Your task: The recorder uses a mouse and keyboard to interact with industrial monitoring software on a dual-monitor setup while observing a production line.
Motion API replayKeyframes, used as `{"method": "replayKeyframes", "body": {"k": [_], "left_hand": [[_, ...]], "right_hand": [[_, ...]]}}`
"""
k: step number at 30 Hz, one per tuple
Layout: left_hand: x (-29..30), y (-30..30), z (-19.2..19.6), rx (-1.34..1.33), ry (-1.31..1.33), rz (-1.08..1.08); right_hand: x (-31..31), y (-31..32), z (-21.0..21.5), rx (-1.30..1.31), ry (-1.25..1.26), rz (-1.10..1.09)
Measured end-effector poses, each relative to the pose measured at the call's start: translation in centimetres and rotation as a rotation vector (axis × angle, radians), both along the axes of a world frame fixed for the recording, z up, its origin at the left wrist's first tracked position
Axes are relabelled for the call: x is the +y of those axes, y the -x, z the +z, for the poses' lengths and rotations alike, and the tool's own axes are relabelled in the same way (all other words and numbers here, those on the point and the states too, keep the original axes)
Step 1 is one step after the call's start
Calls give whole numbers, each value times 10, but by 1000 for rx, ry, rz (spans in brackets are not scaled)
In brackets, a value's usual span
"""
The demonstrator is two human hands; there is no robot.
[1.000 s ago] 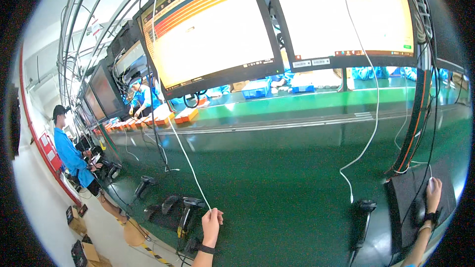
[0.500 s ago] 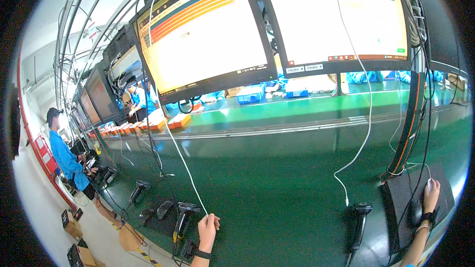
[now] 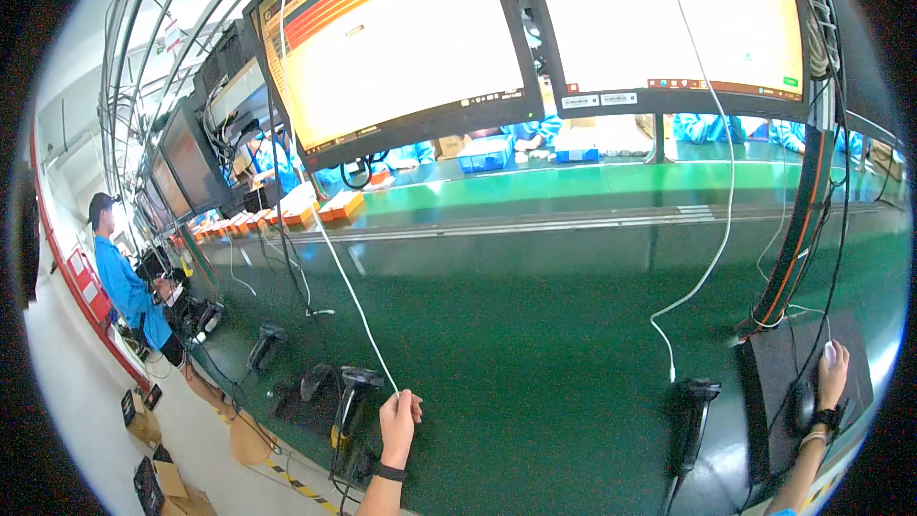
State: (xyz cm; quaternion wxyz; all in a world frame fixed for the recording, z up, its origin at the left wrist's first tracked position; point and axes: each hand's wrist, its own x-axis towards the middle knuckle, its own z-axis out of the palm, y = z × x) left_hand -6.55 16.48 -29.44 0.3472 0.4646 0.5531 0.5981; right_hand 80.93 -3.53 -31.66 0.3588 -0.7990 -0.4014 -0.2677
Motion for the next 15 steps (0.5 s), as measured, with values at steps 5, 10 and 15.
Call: {"method": "replayKeyframes", "body": {"k": [5,10,15], "left_hand": [[-1,0,0,-19,26,10],[-2,-1,3,-8,28,0],[-2,-1,3,-21,16,13]], "right_hand": [[-5,16,12,32,67,-3],[-11,18,16,49,84,54],[-7,26,18,92,76,42]]}}
